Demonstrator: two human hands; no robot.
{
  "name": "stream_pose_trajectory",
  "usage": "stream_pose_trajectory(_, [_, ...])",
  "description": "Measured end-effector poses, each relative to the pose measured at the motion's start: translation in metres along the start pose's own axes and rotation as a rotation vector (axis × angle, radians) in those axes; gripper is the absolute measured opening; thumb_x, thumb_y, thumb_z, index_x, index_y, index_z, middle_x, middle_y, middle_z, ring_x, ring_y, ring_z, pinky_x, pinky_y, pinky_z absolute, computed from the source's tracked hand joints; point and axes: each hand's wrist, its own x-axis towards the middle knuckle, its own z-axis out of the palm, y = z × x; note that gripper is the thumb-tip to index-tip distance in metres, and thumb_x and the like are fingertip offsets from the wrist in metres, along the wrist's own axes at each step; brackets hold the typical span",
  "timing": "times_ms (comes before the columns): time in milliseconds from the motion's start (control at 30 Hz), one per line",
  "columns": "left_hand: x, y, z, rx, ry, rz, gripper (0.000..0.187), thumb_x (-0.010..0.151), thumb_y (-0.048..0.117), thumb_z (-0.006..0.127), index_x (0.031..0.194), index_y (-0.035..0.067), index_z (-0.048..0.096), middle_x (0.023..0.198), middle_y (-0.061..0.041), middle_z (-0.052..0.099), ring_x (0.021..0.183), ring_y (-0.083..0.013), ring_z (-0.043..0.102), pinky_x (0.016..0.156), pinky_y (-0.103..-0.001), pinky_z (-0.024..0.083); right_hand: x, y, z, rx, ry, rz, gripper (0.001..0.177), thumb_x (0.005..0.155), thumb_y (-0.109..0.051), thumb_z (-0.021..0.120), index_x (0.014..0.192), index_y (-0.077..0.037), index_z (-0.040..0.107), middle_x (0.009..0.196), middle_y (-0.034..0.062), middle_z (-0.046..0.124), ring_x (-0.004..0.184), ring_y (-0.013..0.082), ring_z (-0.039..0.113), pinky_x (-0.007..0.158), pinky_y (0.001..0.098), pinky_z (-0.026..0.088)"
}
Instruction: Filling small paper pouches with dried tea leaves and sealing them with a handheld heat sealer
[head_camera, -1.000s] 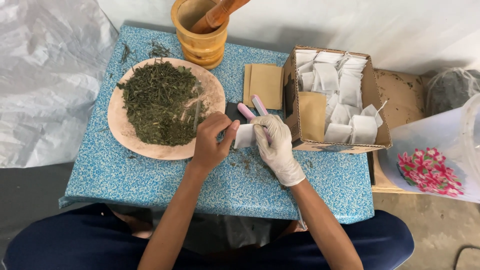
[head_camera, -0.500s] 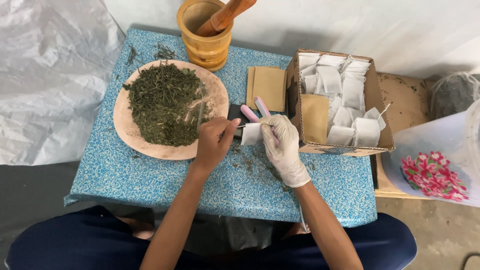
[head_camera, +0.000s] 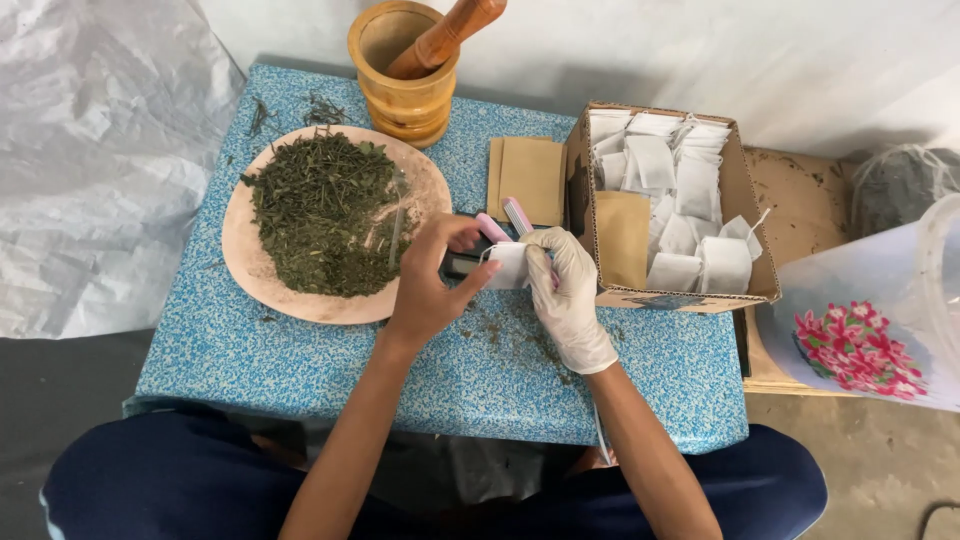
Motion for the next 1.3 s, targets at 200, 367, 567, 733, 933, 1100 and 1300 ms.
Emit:
stream_pose_trajectory(200, [-0.002,-0.002,0.002,-0.013,-0.108,-0.037,0.010,0.101,0.014,0.079,0.097,0.005,0.077,0.080,-0.010,0.071,0.074,-0.0246,0.072,0.073,-0.036,0.059,-0.004,0.005,0.000,0.015,0.013,0.035,0.016,0.109,-0.005,0.057,0.101,-0.003,0.071,0.092,0.0157,0.072,0.084,0.0321,0.072,0.082,0.0418,0.058])
stream_pose_trajectory(367, [-0.002,-0.016,0.004,-0.032,0.024,-0.113,0.018,0.109,0.023,0.069,0.103,0.007,0.075,0.087,-0.010,0.073,0.081,-0.0250,0.075,0.078,-0.040,0.061,0.007,-0.009,-0.002,-0.003,-0.002,0.056,0.018,0.111,-0.008,0.052,0.114,-0.001,0.068,0.098,0.0190,0.074,0.091,0.0339,0.073,0.087,0.0474,0.059])
stream_pose_trajectory(567, [0.000,-0.003,-0.007,0.045,0.119,-0.209,0.025,0.114,0.028,0.061,0.108,0.005,0.069,0.084,-0.016,0.074,0.081,-0.0275,0.077,0.076,-0.042,0.062,0.001,0.022,0.010,-0.303,-0.064,-0.061,0.048,0.103,-0.015,0.071,0.145,0.004,0.056,0.121,0.0241,0.067,0.115,0.0441,0.068,0.102,0.0527,0.055])
stream_pose_trajectory(733, [0.002,-0.002,-0.007,0.071,0.122,-0.222,0.025,0.113,0.028,0.063,0.110,0.005,0.072,0.087,-0.017,0.079,0.085,-0.0285,0.080,0.077,-0.042,0.063,-0.015,0.068,0.022,-0.670,-0.185,-0.081,0.079,0.097,-0.040,0.079,0.152,0.009,0.049,0.126,0.0281,0.060,0.122,0.0474,0.061,0.110,0.0563,0.049])
stream_pose_trajectory(933, [0.024,0.000,-0.008,0.077,0.081,-0.198,0.032,0.115,0.031,0.059,0.105,0.006,0.075,0.082,-0.019,0.079,0.083,-0.0315,0.081,0.075,-0.043,0.063,-0.017,0.073,0.030,-1.074,-0.309,0.020,0.082,0.102,-0.065,0.055,0.154,-0.002,0.047,0.117,0.0157,0.059,0.102,0.0351,0.062,0.090,0.0467,0.052])
stream_pose_trajectory(1100, [0.053,0.002,0.001,0.188,0.003,-0.028,0.018,0.112,0.026,0.064,0.109,0.010,0.072,0.083,-0.015,0.080,0.084,-0.0320,0.081,0.073,-0.042,0.063,-0.026,0.113,0.039,-1.345,-0.332,-0.082,0.081,0.105,-0.067,0.040,0.150,0.000,0.049,0.099,0.0067,0.054,0.085,0.0281,0.055,0.074,0.0411,0.045])
stream_pose_trajectory(1300, [0.035,-0.025,-0.004,0.218,0.052,-0.011,0.021,0.115,0.024,0.057,0.108,0.007,0.068,0.082,-0.017,0.078,0.083,-0.0351,0.080,0.073,-0.043,0.065,-0.015,0.072,0.026,-0.883,-0.242,0.045,0.067,0.112,-0.050,0.042,0.155,0.001,0.047,0.107,0.0168,0.058,0.093,0.0370,0.060,0.082,0.0473,0.052])
